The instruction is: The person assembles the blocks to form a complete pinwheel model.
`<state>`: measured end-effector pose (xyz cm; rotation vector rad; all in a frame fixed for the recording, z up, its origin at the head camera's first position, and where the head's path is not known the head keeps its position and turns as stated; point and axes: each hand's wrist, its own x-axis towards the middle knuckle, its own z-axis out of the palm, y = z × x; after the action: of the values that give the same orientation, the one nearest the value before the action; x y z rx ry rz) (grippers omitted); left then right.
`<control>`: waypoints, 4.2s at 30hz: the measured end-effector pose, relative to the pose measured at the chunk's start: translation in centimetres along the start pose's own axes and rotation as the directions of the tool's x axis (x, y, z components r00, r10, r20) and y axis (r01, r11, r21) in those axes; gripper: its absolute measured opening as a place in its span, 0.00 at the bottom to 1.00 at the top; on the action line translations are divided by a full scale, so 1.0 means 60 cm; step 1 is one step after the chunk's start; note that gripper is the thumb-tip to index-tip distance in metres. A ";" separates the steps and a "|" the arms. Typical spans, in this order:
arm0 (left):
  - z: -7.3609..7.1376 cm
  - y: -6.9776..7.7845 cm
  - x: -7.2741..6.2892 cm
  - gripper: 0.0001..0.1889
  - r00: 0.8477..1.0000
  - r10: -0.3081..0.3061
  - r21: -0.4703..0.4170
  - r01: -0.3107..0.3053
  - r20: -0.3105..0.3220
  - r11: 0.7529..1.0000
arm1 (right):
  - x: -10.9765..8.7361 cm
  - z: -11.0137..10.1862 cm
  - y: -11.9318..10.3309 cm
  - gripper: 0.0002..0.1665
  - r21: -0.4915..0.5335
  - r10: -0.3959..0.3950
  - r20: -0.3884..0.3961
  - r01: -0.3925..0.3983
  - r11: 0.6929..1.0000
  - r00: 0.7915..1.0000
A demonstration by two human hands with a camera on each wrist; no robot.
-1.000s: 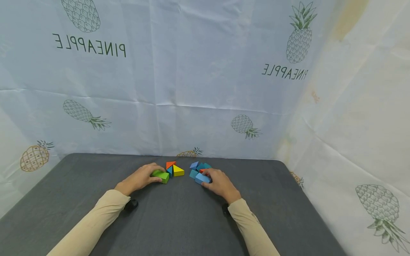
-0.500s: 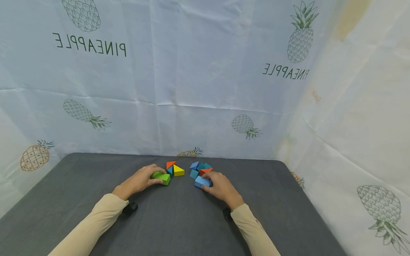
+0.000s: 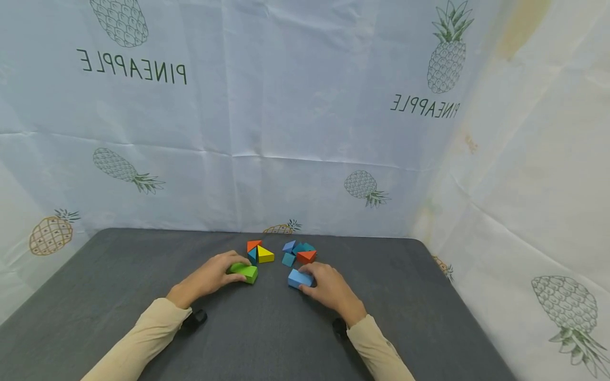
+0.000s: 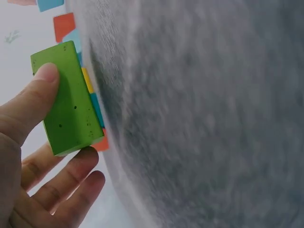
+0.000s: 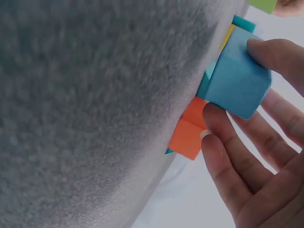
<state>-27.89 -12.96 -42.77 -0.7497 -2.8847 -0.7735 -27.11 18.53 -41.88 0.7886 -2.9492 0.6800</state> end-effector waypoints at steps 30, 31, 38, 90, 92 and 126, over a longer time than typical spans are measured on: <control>0.016 0.051 -0.005 0.17 0.993 0.108 -0.051 -0.106 0.039 0.993 | -0.061 0.001 -0.054 0.21 -0.016 0.096 -0.051 -0.097 0.995 0.994; 0.017 0.053 -0.006 0.17 0.993 0.107 -0.053 -0.105 0.046 0.993 | -0.063 0.002 -0.056 0.21 -0.016 0.096 -0.050 -0.097 0.995 0.994; 0.022 0.061 -0.013 0.18 0.990 0.123 -0.061 -0.118 0.073 0.991 | -0.075 0.004 -0.071 0.22 -0.028 0.108 -0.046 -0.110 0.994 0.993; 0.035 0.106 -0.032 0.11 0.974 0.206 -0.088 -0.198 0.097 0.976 | -0.098 0.027 -0.082 0.24 0.296 0.038 0.167 -0.087 0.951 0.985; 0.037 0.106 -0.031 0.12 0.974 0.208 -0.084 -0.200 0.094 0.976 | -0.099 0.026 -0.082 0.24 0.301 0.029 0.176 -0.081 0.950 0.984; 0.041 0.108 -0.032 0.30 0.974 0.062 -0.171 -0.024 0.220 0.985 | -0.106 0.036 -0.105 0.31 0.438 0.056 0.238 -0.158 0.885 0.970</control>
<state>-22.97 -7.72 -42.28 -0.9744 -3.0145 -0.9975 -18.34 15.71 -42.06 0.7639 -3.0829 1.4207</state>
